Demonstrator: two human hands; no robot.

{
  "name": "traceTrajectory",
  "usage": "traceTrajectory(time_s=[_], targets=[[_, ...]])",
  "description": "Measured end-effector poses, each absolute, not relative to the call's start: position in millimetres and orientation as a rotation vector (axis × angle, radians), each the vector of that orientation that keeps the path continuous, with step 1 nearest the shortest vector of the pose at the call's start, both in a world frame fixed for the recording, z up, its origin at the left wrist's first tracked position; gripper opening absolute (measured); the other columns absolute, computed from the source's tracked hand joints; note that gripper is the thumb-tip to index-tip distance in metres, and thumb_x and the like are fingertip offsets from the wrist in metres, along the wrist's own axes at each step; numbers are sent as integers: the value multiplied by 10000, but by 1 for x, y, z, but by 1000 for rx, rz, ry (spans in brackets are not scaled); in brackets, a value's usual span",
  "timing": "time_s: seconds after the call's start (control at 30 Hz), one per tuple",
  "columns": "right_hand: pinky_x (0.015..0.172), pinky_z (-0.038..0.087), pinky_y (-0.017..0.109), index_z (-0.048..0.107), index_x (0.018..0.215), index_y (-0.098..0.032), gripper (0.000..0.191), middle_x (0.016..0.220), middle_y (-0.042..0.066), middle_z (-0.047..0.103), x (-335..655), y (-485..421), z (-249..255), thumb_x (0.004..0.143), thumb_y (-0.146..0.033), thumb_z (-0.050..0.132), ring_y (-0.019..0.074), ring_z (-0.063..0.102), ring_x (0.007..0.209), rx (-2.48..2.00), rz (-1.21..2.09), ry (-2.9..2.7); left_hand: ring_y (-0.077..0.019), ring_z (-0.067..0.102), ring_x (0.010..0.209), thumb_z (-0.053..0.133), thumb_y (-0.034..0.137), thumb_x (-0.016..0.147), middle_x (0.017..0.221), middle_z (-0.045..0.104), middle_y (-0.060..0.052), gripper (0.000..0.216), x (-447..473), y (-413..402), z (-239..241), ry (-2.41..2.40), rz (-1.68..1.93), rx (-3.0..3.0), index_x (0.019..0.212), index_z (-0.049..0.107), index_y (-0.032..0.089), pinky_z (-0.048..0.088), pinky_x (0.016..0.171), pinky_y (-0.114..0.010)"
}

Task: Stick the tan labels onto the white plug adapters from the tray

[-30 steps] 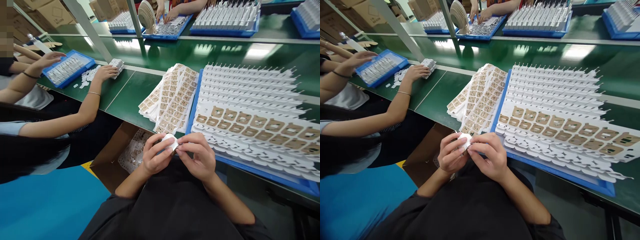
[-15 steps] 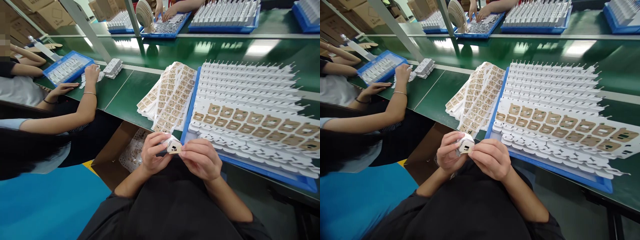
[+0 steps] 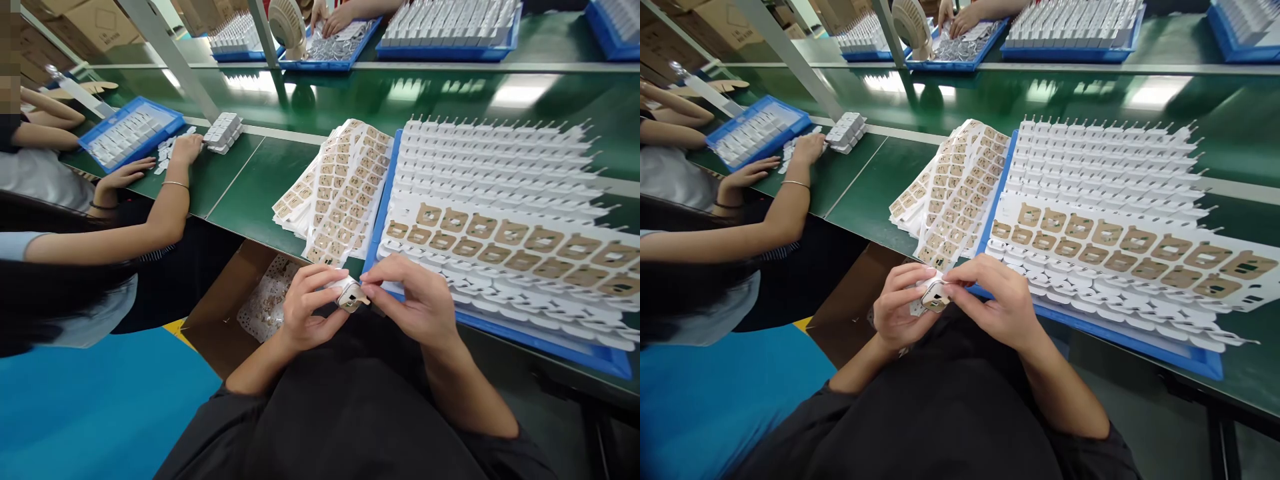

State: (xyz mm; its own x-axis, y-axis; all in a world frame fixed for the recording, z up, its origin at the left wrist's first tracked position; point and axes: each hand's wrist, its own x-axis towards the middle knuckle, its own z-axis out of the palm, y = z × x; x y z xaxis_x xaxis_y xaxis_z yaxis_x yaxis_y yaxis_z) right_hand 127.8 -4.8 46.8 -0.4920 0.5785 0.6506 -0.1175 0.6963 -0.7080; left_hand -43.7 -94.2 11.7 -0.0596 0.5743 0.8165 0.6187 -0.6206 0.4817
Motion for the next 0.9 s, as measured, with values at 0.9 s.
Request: traceTrajectory(time_s=[0.9], targets=[[703,573,271,680,995,-211,110,852,40,731,134,1,50,915,-136,683,155,693,771,-279,772,-2100,-230,680,1069,775,124,796,1132,738,-96,383,-44,-96,17,-1392,-1695,-2188,1114,581,212,616,859,-418]])
